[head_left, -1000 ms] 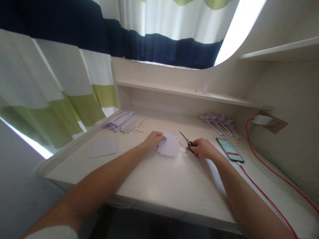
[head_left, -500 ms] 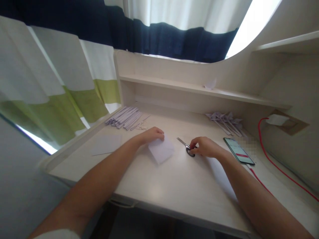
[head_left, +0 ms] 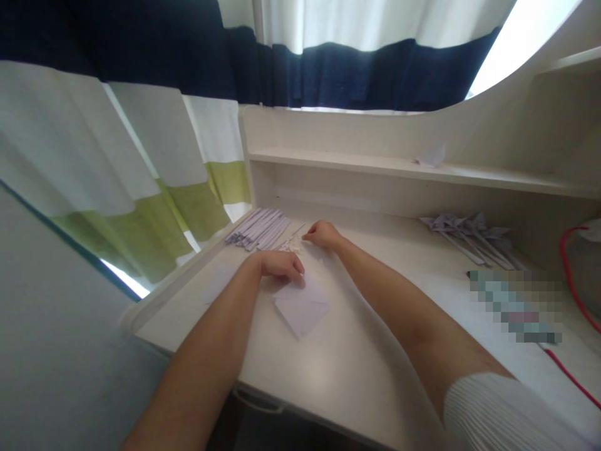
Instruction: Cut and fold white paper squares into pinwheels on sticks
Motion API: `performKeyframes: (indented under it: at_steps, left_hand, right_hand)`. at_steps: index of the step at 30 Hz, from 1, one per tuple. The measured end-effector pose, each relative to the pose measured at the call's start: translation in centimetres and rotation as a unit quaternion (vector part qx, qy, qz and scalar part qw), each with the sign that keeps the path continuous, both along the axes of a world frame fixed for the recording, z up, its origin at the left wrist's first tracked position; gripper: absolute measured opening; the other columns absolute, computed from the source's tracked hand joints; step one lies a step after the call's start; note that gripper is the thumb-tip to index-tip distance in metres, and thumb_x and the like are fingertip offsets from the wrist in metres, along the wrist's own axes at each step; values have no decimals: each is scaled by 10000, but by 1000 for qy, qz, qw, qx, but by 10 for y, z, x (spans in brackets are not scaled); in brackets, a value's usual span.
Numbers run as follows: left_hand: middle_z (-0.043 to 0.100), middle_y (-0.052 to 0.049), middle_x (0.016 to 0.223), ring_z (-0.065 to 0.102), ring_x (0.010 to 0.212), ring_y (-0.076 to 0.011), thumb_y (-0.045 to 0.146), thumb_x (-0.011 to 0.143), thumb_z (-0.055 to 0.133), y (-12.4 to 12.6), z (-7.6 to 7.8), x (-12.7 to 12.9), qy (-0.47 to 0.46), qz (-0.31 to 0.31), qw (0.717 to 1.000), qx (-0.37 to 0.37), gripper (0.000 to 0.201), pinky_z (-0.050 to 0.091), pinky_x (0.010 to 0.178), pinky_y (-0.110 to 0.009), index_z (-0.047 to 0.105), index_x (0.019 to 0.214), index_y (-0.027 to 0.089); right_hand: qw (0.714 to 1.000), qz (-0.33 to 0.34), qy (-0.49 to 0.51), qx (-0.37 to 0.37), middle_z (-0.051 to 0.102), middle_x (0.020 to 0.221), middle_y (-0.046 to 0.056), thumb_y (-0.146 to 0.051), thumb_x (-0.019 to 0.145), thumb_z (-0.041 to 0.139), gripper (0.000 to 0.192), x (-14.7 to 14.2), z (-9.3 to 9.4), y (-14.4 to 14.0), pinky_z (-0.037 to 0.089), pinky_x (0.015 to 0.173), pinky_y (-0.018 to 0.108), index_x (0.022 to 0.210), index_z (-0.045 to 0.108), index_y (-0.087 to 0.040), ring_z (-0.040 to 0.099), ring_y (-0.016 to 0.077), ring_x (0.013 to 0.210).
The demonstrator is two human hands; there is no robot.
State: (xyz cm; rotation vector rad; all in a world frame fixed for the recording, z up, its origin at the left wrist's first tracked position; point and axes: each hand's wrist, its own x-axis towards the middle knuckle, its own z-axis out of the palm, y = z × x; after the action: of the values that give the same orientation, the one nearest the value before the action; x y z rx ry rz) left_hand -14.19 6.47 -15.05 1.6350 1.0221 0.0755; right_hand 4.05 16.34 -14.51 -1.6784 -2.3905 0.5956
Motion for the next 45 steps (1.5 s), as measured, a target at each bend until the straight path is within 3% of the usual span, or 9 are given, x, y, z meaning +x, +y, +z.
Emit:
performKeyframes:
  at_steps: [7, 12, 19, 23, 27, 31, 34, 38, 45]
  left_hand:
    - [677, -38, 606, 568, 499, -163, 399, 614, 844, 1, -4, 1, -6, 15, 1000, -11, 257, 405, 482, -267, 698, 599, 188]
    - [675, -37, 602, 573, 506, -160, 375, 613, 830, 1, -4, 3, -16, 29, 999, 11, 228, 412, 480, -260, 701, 593, 188]
    - [624, -20, 578, 557, 527, -152, 376, 685, 761, -8, 2, 34, -40, 52, 992, 108, 210, 442, 496, -244, 731, 656, 171]
    - [617, -14, 624, 545, 568, -147, 375, 749, 719, -23, 8, 67, -75, 56, 979, 179, 211, 426, 515, -235, 733, 720, 166]
    - [597, -7, 653, 521, 601, -140, 428, 846, 672, -42, 34, 99, -108, 46, 961, 249, 289, 375, 539, -236, 705, 729, 165]
    - [605, 0, 662, 510, 600, -133, 425, 914, 620, -64, 87, 125, -110, 23, 928, 356, 325, 337, 548, -243, 689, 718, 174]
    - [696, -12, 763, 604, 660, -160, 403, 953, 573, -85, 129, 138, -116, -8, 909, 400, 284, 374, 559, -247, 736, 863, 188]
    - [673, 3, 730, 614, 649, -155, 331, 969, 529, -110, 160, 146, -126, -36, 889, 438, 244, 379, 563, -248, 680, 826, 203]
    - [588, 12, 652, 537, 585, -139, 309, 982, 485, -120, 160, 145, -96, -53, 884, 454, 286, 305, 528, -276, 572, 728, 210]
  right_hand:
    - [1000, -6, -14, 11, 654, 1359, 121, -358, 1026, 670, 357, -32, -1, 7, 602, 951, 469, 1338, 644, -185, 687, 261, 1135]
    - [1000, -11, -16, 19, 656, 1355, 122, -356, 1022, 677, 365, -28, 3, 2, 602, 950, 470, 1339, 643, -179, 688, 263, 1136]
    - [990, -69, 93, 76, 672, 1326, 118, -361, 1028, 667, 327, 61, 11, -57, 603, 945, 455, 1297, 665, -176, 694, 252, 1113]
    - [968, -110, 194, 111, 777, 998, 97, -262, 993, 650, 177, 133, 30, -118, 588, 822, 334, 1044, 746, -123, 721, 204, 906]
    - [943, -107, 278, 145, 792, 931, 72, -315, 894, 730, 212, 172, 80, -171, 552, 710, 281, 1023, 771, -152, 695, 168, 788]
    - [896, -12, 409, 170, 768, 795, 37, -308, 778, 826, 144, 183, 138, -212, 540, 684, 293, 857, 796, -192, 673, 168, 725]
    - [909, 1, 382, 169, 785, 800, 29, -289, 782, 829, 65, 186, 166, -241, 546, 676, 288, 817, 818, -235, 694, 178, 746]
    - [897, -6, 389, 211, 780, 804, 23, -321, 829, 822, 47, 190, 173, -265, 571, 670, 310, 825, 818, -274, 727, 211, 782]
    - [902, 5, 368, 226, 790, 837, 35, -312, 852, 815, 45, 196, 165, -267, 587, 672, 329, 858, 824, -268, 742, 232, 805]
